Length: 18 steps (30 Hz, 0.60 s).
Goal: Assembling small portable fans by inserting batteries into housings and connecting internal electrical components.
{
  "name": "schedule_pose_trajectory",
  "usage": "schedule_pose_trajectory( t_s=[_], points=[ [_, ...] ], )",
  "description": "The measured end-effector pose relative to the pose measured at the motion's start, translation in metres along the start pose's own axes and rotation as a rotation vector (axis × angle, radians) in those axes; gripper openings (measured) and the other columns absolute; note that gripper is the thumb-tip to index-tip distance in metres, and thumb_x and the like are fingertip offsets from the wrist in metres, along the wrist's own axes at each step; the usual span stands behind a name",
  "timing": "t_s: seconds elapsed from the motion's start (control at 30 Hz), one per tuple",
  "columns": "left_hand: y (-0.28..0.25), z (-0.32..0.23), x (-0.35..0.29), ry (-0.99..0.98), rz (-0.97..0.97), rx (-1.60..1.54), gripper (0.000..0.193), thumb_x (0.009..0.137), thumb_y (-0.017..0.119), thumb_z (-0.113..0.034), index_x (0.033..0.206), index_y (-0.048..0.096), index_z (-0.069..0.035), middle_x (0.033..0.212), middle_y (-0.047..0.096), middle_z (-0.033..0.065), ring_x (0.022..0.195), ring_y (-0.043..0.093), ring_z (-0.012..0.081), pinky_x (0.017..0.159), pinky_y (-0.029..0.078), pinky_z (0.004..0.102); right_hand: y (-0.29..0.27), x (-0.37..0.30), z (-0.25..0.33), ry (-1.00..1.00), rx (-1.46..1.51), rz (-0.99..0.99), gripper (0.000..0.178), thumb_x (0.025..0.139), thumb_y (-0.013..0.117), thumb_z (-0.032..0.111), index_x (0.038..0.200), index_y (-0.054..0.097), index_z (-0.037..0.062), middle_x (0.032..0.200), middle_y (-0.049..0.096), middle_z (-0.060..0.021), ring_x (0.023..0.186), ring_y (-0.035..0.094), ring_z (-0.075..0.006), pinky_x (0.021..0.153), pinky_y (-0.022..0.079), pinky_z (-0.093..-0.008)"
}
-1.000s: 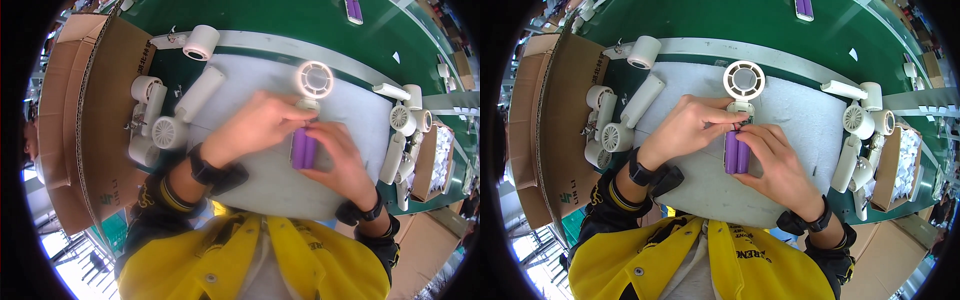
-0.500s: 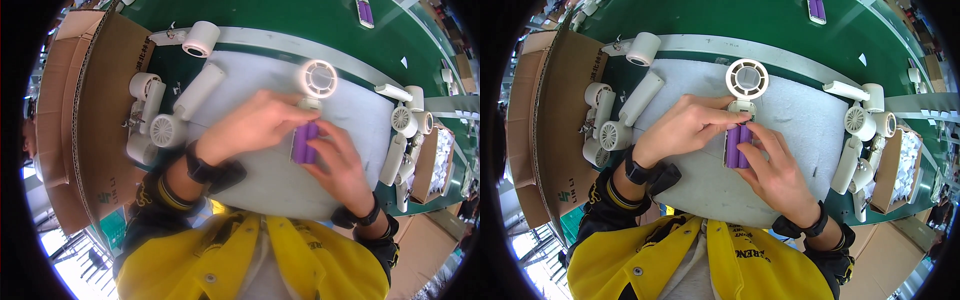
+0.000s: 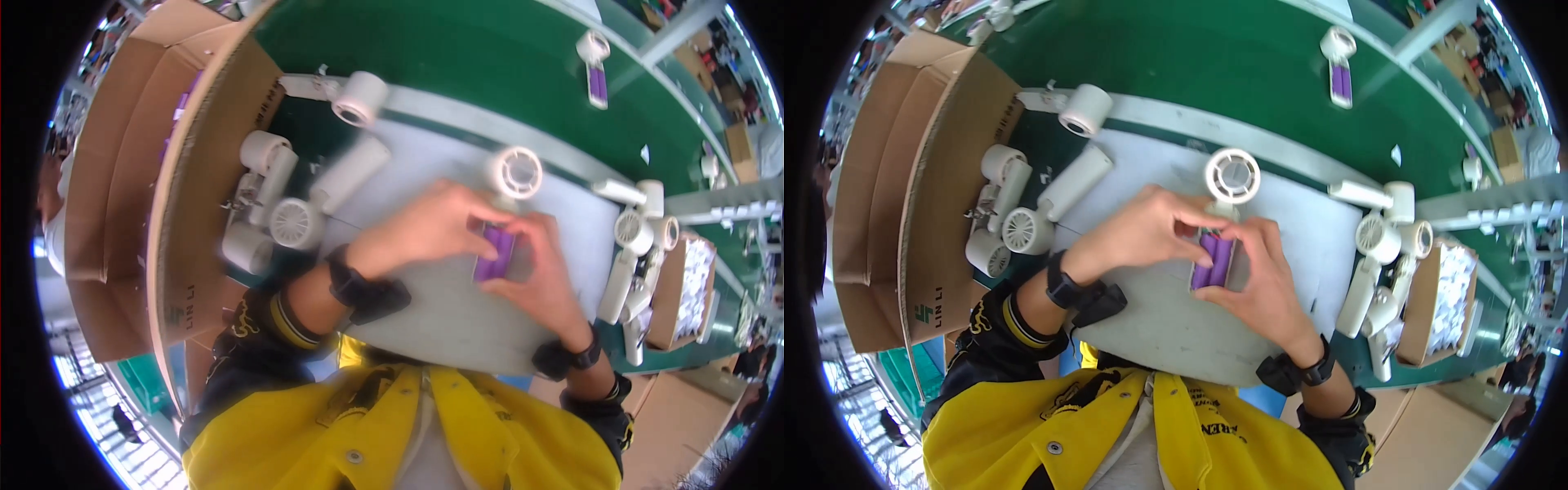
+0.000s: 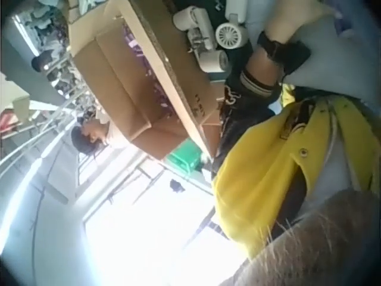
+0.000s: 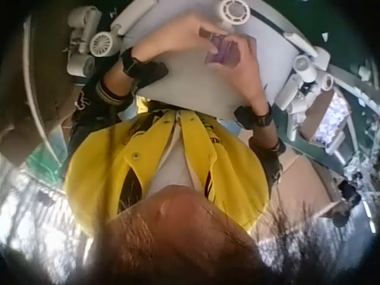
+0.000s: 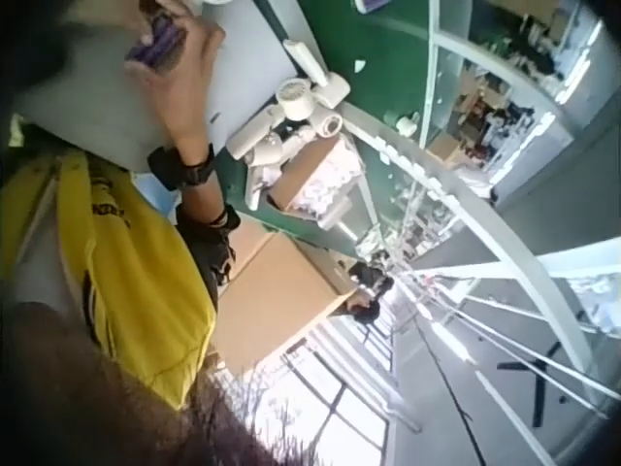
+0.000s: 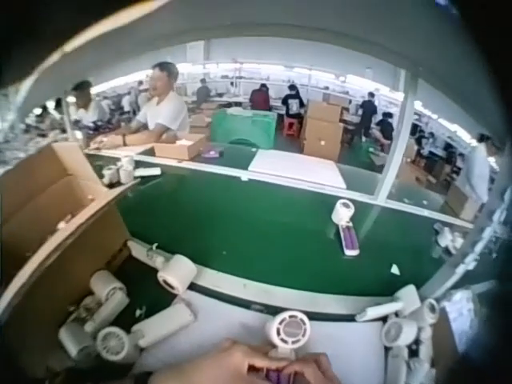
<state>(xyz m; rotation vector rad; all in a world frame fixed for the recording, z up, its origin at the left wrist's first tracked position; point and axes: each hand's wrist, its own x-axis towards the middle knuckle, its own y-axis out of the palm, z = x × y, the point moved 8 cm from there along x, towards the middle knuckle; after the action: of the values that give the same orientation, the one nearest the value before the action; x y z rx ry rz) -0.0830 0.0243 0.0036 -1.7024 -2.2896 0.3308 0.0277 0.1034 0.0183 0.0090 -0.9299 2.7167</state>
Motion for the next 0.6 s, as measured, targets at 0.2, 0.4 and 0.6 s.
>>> schedule_pose_trajectory(
  t_s=[0.2,0.4,0.6],
  points=[
    [0.013,-0.002,0.0,0.059,-0.011,0.054,0.048,0.068,0.081,-0.009,0.115,0.071,-0.012,0.091,0.07,0.0133,0.073,0.066,0.0258,0.072,0.053,0.0331,0.002,0.0,-0.013,0.08,0.022,-0.084,0.028,0.074,0.08,0.007,0.096,0.063,0.0015,0.097,0.06,-0.0105,0.083,0.063,-0.0215,0.068,0.051,-0.0316],
    [0.018,-0.006,0.006,0.079,0.024,0.046,0.044,0.069,0.077,-0.005,0.112,0.071,-0.009,0.092,0.069,0.0166,0.074,0.066,0.0307,0.071,0.053,0.0355,-0.003,-0.003,-0.027,0.145,0.041,-0.03,0.027,0.075,0.079,0.006,0.098,0.068,-0.0012,0.1,0.062,-0.0126,0.084,0.063,-0.0221,0.067,0.051,-0.0322],
    [0.019,-0.01,0.012,0.081,0.023,0.014,0.041,0.07,0.073,-0.003,0.111,0.071,-0.007,0.097,0.069,0.0195,0.08,0.066,0.0356,0.071,0.053,0.0386,-0.002,-0.021,0.036,-0.231,-0.507,0.098,0.047,0.073,0.079,0.005,0.115,0.062,-0.0054,0.115,0.059,-0.018,0.097,0.06,-0.0322,0.082,0.051,-0.0395]
  ],
)
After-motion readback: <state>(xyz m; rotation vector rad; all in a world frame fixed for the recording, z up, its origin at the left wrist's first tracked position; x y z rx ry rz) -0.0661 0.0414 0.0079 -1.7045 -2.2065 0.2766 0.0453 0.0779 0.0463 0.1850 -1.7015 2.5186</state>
